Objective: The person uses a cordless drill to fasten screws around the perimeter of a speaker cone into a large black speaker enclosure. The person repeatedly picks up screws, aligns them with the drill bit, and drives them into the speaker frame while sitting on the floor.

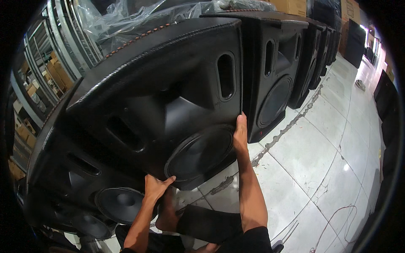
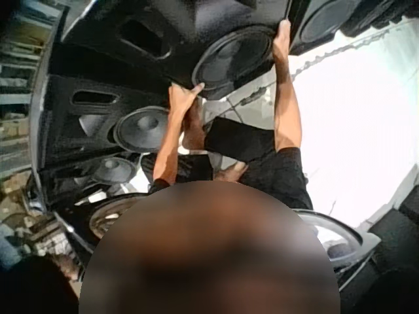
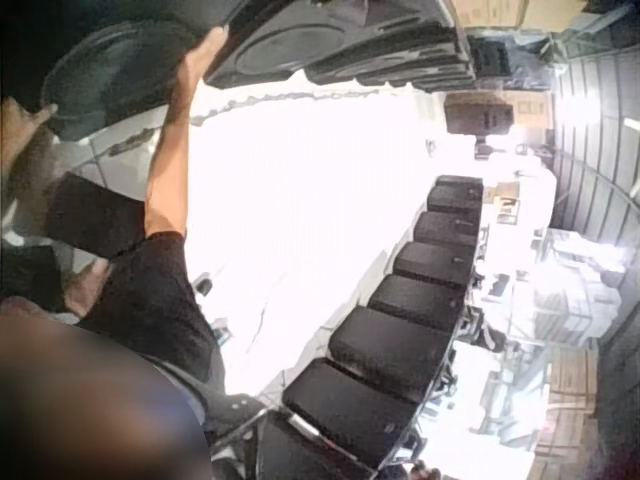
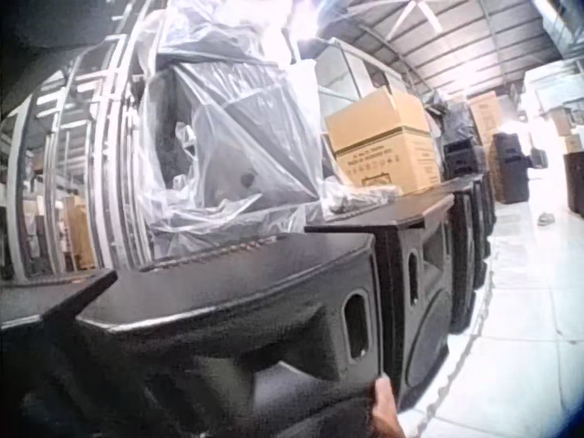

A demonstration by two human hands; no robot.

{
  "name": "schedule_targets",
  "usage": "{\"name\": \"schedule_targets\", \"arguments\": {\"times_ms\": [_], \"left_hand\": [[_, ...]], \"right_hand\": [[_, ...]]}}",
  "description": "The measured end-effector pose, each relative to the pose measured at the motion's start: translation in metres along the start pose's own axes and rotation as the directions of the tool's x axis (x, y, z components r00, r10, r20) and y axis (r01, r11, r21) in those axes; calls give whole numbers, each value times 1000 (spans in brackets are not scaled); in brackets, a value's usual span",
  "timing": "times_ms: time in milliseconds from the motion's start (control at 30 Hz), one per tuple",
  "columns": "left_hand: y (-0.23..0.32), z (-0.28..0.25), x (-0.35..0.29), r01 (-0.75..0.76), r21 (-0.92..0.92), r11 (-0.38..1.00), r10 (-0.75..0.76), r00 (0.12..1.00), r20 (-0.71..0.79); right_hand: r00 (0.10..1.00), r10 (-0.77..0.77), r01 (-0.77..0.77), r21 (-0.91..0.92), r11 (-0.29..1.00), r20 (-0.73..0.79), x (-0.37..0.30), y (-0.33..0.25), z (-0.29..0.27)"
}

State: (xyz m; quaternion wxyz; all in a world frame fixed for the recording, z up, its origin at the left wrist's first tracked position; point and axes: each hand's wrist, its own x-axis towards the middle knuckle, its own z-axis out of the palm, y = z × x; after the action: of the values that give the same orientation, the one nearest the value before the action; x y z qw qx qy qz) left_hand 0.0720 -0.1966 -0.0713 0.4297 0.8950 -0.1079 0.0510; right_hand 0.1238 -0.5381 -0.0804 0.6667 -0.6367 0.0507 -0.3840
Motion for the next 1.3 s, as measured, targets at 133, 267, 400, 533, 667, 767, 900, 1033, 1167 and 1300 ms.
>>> {"name": "schedule_targets", "arguments": {"times_ms": [133, 267, 400, 533, 667, 767, 900, 1033, 1167, 1300], "left_hand": [[6, 13, -6, -42, 52, 998, 39, 997, 66], [34, 10, -15, 75, 108, 991, -89, 988, 127], [23, 16, -13, -8, 88, 996, 2, 998, 70], [28, 8, -9, 9, 115, 993, -28, 987, 157], [15, 4, -2, -44, 89, 995, 28, 985, 170], [18, 10, 2, -45, 56, 997, 36, 987, 153], [24, 27, 3, -62, 38, 997, 59, 995, 85], [21, 22, 15, 28, -50, 998, -20, 988, 156], [42, 12, 12, 69, -45, 997, -62, 986, 156], [52, -5, -10, 117, 130, 985, -130, 987, 92]], "right_hand": [[979, -19, -18, -178, 984, -202, 19, -5, -11], [948, -254, 196, -281, 940, -191, 67, -108, 20], [928, -322, 211, -450, 868, -186, 104, -127, 26], [890, -378, 174, -577, 798, -255, 99, -122, 15], [844, -442, 166, -637, 753, -303, 87, -129, 7], [867, -434, 235, -567, 790, -246, 92, -128, 4], [883, -412, 231, -557, 798, -225, 107, -122, 0], [928, -340, 240, -452, 859, -154, 110, -129, 11], [901, -395, 216, -605, 767, -180, 111, -125, 13], [901, -432, 310, -654, 690, -29, 96, -118, -19]]}}
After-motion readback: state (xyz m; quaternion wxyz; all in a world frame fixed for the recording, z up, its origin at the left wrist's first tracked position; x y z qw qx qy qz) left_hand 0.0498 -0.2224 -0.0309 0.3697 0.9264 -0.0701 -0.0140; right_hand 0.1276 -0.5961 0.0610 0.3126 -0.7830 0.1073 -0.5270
